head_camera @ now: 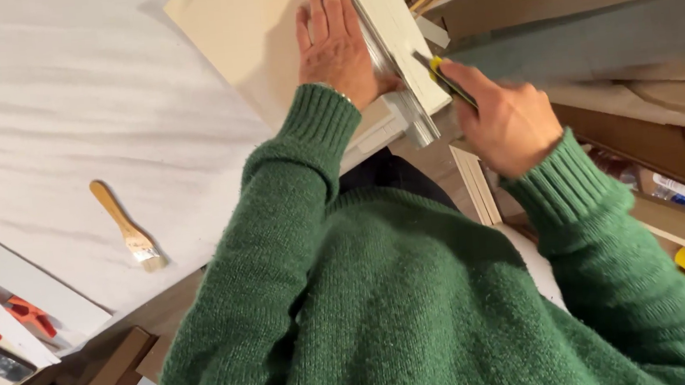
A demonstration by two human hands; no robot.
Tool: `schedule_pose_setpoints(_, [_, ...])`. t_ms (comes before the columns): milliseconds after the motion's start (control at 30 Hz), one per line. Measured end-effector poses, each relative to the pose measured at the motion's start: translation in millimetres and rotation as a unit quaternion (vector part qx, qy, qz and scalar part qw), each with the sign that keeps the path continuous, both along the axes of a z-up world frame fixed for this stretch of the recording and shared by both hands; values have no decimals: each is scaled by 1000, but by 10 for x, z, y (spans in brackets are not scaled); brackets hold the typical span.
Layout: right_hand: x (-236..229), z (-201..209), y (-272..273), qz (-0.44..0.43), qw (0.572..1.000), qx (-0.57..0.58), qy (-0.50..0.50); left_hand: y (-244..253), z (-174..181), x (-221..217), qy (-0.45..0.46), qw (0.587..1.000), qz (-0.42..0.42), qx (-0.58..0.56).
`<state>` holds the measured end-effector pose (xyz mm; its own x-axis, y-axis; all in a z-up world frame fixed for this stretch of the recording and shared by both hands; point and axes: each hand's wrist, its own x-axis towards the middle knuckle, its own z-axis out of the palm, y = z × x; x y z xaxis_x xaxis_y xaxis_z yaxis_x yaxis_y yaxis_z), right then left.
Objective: Cutting sheets of paper using a utility knife and a metal straight edge.
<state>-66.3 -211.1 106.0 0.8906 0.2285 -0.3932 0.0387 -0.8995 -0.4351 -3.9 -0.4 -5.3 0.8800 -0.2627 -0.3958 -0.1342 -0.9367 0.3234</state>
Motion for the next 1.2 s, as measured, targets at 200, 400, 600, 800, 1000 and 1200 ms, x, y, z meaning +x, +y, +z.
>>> schedule_pose_setpoints(200, [620,-376,411,23,994,63,-82,-16,82,61,53,998,-6,28])
schedule_pose_setpoints(400, [1020,-840,526,82,966,69,-237,-20,50,-5,25,999,-10,24])
schedule_pose_setpoints(600, [1136,-952,584,106,966,-2,-236,-20,98,-2,39,999,-9,26])
schedule_pose_setpoints(800, [1173,-960,604,100,972,8,-213,-28,83,6,30,999,-11,20])
schedule_pose_setpoints(1000, [1105,-875,583,105,953,-21,-282,-21,67,17,36,999,-13,15])
schedule_pose_setpoints(1200, [424,-457,303,100,972,-7,-212,-21,73,32,47,999,-19,14])
